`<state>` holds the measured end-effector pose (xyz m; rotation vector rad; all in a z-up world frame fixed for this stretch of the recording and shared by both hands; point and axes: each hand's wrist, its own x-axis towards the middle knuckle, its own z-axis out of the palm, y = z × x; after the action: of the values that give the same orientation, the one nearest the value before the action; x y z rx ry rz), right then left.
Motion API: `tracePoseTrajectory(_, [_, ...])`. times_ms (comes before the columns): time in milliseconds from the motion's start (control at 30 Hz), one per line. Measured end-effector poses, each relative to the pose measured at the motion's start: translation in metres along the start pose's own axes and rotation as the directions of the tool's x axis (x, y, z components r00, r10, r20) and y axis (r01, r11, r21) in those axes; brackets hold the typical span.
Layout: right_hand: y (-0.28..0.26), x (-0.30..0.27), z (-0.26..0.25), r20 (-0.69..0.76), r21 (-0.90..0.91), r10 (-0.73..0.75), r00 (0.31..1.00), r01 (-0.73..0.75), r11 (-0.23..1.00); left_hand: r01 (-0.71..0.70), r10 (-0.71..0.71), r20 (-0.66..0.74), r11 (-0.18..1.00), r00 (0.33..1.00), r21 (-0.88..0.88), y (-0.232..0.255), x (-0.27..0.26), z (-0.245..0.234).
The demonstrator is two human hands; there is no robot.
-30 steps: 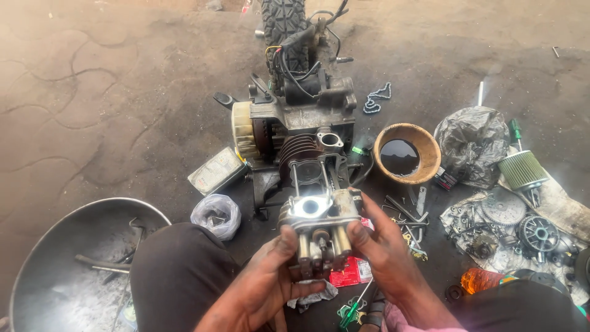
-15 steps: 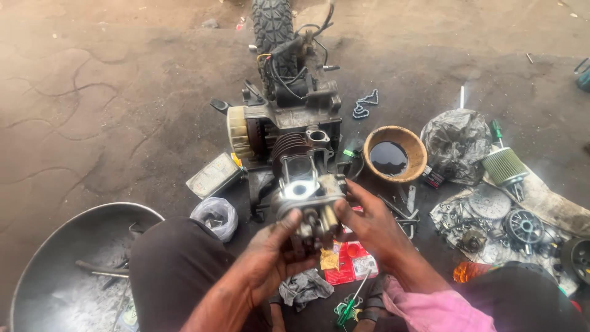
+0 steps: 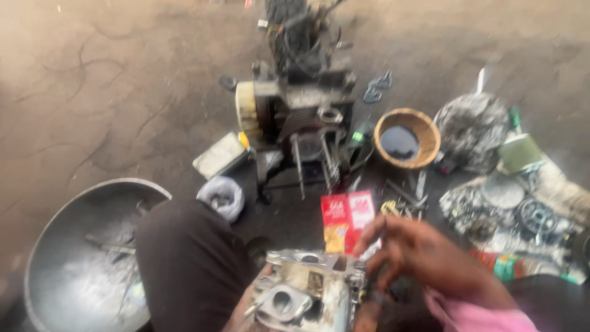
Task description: Repairing a motorcycle engine by cleaning parts and assembling the cylinder head.
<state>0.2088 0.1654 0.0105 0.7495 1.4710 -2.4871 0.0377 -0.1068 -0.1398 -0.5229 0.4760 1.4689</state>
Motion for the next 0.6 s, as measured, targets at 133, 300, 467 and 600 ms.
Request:
tracePoseTrajectory(133, [0.115, 0.092, -0.026, -0.291, -0.472, 0.059, 0.955, -0.197, 0.859, -0.284, 0.245, 0.153, 0.891, 0.957, 0.355, 0.010, -0.044, -0.008])
tracePoseTrajectory(300, [0.271, 0.177, -0.077, -0.221, -0.753, 0.029, 0.975, -0.190, 0.630, -0.411, 0.334, 0.239, 0.728, 0.912, 0.549, 0.025, -0.075, 0.033])
tracePoseTrajectory(467, [0.236, 0.168, -0.039, -0.277, -0.770, 0.088, 0.957, -0.276, 0.575, -0.613, 0.305, 0.537, 0.492, 0.786, 0.618, 0.033, -0.099, 0.047])
tracePoseTrajectory(600, [0.150, 0.157, 0.011, -0.346, -0.777, 0.087, 0.934, -0.337, 0.532, -0.709, 0.343, 0.626, 0.235, 0.701, 0.665, 0.037, -0.093, 0.008])
